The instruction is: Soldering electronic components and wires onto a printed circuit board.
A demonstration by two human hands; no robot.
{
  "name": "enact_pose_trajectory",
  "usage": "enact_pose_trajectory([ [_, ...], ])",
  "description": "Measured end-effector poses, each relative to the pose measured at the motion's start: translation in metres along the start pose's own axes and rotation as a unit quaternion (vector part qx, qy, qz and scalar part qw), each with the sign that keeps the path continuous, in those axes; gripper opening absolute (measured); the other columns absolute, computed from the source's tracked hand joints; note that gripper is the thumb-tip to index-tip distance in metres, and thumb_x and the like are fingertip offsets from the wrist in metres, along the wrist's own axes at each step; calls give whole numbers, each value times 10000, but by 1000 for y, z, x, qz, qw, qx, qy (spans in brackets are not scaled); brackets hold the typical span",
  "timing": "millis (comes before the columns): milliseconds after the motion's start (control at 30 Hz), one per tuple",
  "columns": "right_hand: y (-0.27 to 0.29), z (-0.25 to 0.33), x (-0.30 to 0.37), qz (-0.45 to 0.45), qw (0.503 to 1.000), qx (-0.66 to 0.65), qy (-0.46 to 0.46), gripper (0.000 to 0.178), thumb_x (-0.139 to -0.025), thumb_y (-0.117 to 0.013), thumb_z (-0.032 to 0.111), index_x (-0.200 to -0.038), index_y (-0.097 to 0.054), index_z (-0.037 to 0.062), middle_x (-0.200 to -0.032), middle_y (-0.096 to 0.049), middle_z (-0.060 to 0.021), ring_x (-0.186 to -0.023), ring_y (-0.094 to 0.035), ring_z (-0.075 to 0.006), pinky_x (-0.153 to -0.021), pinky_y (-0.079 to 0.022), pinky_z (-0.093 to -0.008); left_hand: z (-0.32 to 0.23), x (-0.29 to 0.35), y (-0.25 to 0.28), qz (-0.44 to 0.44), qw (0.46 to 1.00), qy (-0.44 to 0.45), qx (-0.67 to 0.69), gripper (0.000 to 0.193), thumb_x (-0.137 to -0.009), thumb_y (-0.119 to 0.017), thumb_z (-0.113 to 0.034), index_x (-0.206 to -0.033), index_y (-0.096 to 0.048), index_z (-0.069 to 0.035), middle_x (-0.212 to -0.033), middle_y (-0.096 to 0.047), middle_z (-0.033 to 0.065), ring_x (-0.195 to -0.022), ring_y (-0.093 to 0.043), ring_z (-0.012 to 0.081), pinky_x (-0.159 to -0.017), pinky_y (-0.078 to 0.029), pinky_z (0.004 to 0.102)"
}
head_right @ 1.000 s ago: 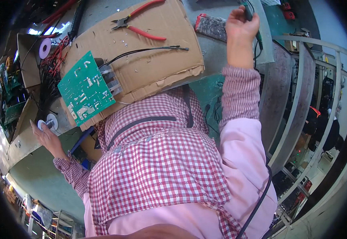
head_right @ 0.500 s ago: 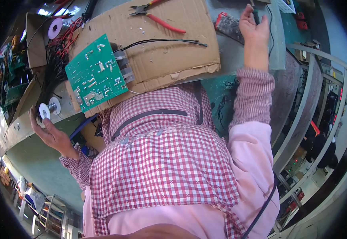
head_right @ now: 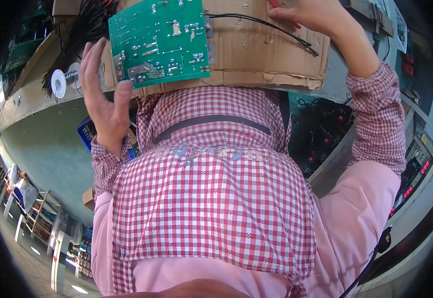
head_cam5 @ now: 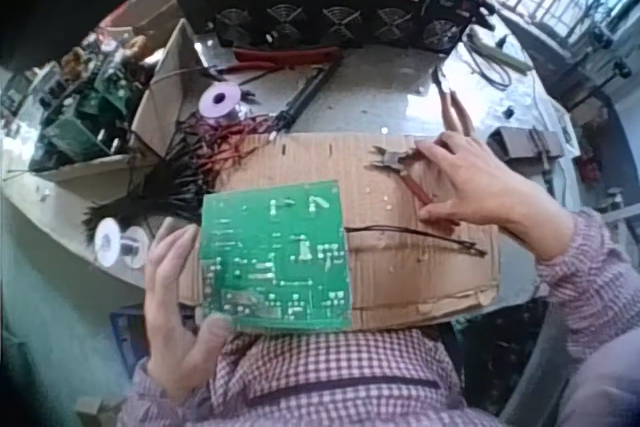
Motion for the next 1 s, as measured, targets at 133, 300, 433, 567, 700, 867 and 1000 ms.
enact_pose_trajectory([
  [133, 11, 12, -6, 50, 998, 34, 22, 757, -680, -765, 355, -1259, -424, 5, -1124, -450, -227, -1097, -454, -376, -947, -389, -412, 1, 1, -8, 39, 999, 14, 0, 773, -769, -648, -533, -1359, -412, -92, -1366, -419, 122, -1338, -277, 353, -1082, -143, 540],
  [300, 15, 23, -13, 41, 993, 107, 17, 511, -757, -693, 300, -1120, -480, 9, -987, -508, -195, -963, -524, -348, -844, -433, -394, -4, -8, -11, 63, 997, 4, -43, 822, -771, -605, -608, -1372, -394, -90, -1399, -394, 135, -1355, -266, 348, -1087, -237, 484],
  [433, 13, 15, -14, 4, 998, 63, 9, 323, -804, -623, 228, -1005, -501, 7, -857, -557, -191, -831, -584, -342, -724, -462, -405, -22, -22, -7, 98, 994, 45, -14, 786, -764, -661, -522, -1354, -411, -67, -1388, -384, 171, -1339, -267, 390, -1074, -209, 523],
  [567, 26, 32, -9, -51, 999, 4, -16, 289, -801, -570, 131, -1047, -491, 0, -865, -582, -209, -765, -599, -337, -679, -470, -394, -20, -22, -7, 110, 986, 124, 10, 770, -746, -683, -498, -1327, -444, -53, -1372, -384, 195, -1339, -236, 439, -1069, -160, 581],
  [700, 54, 69, 5, -34, 999, 40, 3, 279, -798, -547, 102, -1043, -530, -30, -806, -594, -192, -711, -606, -303, -658, -473, -367, -14, -22, -11, 90, 990, 106, 27, 776, -740, -688, -496, -1328, -441, -55, -1374, -381, 194, -1340, -232, 438, -1069, -157, 583],
  [867, 50, 83, 0, -25, 997, 57, 40, 286, -796, -559, 100, -1055, -535, -16, -816, -594, -183, -721, -605, -295, -664, -474, -363, -7, -15, -14, 66, 991, 117, 16, 784, -732, -695, -493, -1330, -438, -57, -1377, -377, 193, -1343, -228, 437, -1069, -153, 586],
  [1000, 51, 72, 0, -28, 995, 79, 49, 292, -794, -570, 99, -1065, -540, -5, -824, -595, -176, -729, -603, -288, -668, -475, -359, -4, -15, -17, 46, 993, 105, 18, 791, -725, -701, -491, -1332, -436, -59, -1379, -373, 192, -1344, -224, 436, -1070, -150, 588],
])
Point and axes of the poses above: each hand's wrist, its own x-axis away from the middle knuckle, its own y-axis out of the back of the hand, z = x × y, the point moved 1 cm from there along -x, towards the middle knuckle
